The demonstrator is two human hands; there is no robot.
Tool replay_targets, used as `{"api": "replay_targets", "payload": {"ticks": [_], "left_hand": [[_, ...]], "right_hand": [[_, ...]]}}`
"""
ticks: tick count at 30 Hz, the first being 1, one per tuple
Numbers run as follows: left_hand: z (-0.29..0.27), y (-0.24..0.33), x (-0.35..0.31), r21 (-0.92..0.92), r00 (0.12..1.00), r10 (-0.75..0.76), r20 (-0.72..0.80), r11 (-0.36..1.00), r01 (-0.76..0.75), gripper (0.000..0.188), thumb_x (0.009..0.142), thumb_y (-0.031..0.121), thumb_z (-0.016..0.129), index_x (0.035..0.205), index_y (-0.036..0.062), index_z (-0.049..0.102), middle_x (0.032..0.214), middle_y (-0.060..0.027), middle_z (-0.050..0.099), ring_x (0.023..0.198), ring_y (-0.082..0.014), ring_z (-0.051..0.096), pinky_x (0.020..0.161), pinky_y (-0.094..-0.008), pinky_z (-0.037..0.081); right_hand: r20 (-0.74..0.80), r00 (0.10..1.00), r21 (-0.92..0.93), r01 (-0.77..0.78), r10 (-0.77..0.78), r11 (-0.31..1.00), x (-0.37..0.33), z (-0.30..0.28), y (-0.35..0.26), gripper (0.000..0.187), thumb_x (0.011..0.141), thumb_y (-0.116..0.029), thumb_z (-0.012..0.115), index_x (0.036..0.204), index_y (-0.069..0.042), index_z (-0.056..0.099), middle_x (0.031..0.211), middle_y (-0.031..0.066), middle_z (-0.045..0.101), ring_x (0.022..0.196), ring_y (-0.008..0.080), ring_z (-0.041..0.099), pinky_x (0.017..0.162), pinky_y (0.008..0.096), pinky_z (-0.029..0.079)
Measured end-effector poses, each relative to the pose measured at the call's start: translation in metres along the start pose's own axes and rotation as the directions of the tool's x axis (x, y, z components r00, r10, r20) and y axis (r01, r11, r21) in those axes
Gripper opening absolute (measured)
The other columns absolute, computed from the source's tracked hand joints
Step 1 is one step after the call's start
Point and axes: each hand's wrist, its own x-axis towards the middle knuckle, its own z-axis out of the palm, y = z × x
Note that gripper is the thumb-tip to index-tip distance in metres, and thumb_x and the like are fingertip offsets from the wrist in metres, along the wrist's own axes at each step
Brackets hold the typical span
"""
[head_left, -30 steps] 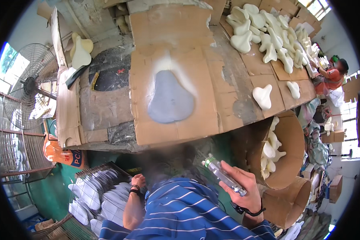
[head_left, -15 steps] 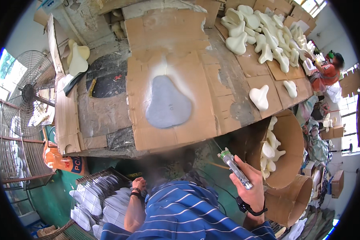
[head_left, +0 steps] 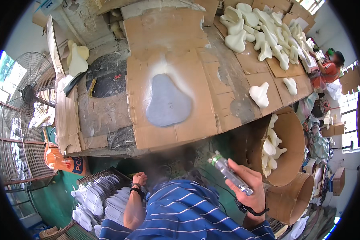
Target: The person repeatedly picks up white, irregularly shaped objects from a metal drying rack and places them on a cardboard workbench. They then use a handheld spray gun to coat the objects with a grey substance before returning them to the rack. This cycle is performed multiple times throughout the video.
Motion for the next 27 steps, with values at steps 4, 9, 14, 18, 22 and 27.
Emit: {"api": "replay_targets", "payload": {"ticks": [4,9,14,18,22,27], "left_hand": [[-0.001,-0.01,-0.001,0.011,0.999,-0.029,-0.026,1.0,0.029,0.029,0.092,0.018,0.065,0.118,0.007,0.066,0.094,-0.0071,0.071,0.081,-0.0206,0.07,0.061,-0.0355,0.055],[-0.001,-0.018,-0.006,0.022,0.998,-0.053,0.021,0.998,0.053,0.026,0.09,0.013,0.066,0.116,0.0071,0.067,0.085,-0.0053,0.068,0.074,-0.0204,0.068,0.058,-0.035,0.055],[-0.006,-0.027,-0.003,0.082,0.996,-0.075,0.053,0.994,0.07,0.037,0.089,0.021,0.066,0.122,0.0056,0.066,0.098,-0.0079,0.073,0.08,-0.0194,0.072,0.059,-0.0325,0.053],[-0.003,-0.018,-0.004,0.041,0.998,-0.054,0.031,0.998,0.053,0.033,0.09,0.018,0.066,0.12,0.0055,0.065,0.091,-0.0063,0.071,0.075,-0.017,0.069,0.057,-0.0306,0.051],[0.0,-0.006,0.006,-0.011,0.998,0.007,0.066,1.0,-0.006,0.027,0.092,0.014,0.065,0.117,0.0057,0.064,0.085,-0.0047,0.068,0.069,-0.0156,0.065,0.054,-0.0303,0.051],[0.001,-0.004,0.012,-0.002,0.997,0.014,0.081,1.0,-0.014,0.028,0.094,0.018,0.065,0.119,0.0059,0.064,0.088,-0.0052,0.07,0.072,-0.0164,0.067,0.055,-0.0316,0.052]], "right_hand": [[-0.075,0.997,-0.006,0.024,-0.024,1.0,0.004,0.001,0.0,0.058,0.075,0.006,0.075,0.131,0.001,0.06,0.091,0.0178,0.068,0.075,0.0308,0.067,0.067,0.0327,0.052],[-0.031,0.999,-0.034,-0.02,0.019,0.999,-0.008,-0.008,0.003,0.058,0.076,0.007,0.074,0.132,0.001,0.06,0.091,0.0175,0.067,0.073,0.0303,0.066,0.067,0.0319,0.052],[-0.028,0.998,-0.017,-0.061,0.061,0.998,-0.009,-0.007,0.002,0.051,0.078,0.001,0.074,0.128,0.002,0.063,0.094,0.0165,0.07,0.079,0.0254,0.068,0.072,0.0317,0.052],[-0.041,0.995,-0.016,-0.088,0.087,0.996,-0.011,-0.011,0.001,0.051,0.079,0.0,0.074,0.128,0.004,0.062,0.093,0.0163,0.07,0.077,0.0241,0.067,0.071,0.0299,0.051],[-0.016,0.999,-0.049,-0.031,0.03,0.998,-0.021,-0.017,0.008,0.056,0.076,0.007,0.073,0.131,0.001,0.061,0.09,0.0175,0.068,0.073,0.0293,0.066,0.067,0.0311,0.051],[-0.103,0.994,-0.025,-0.047,0.044,0.999,-0.022,-0.017,0.005,0.058,0.074,0.009,0.073,0.131,0.002,0.061,0.089,0.0157,0.068,0.073,0.0264,0.067,0.066,0.0314,0.051]]}}
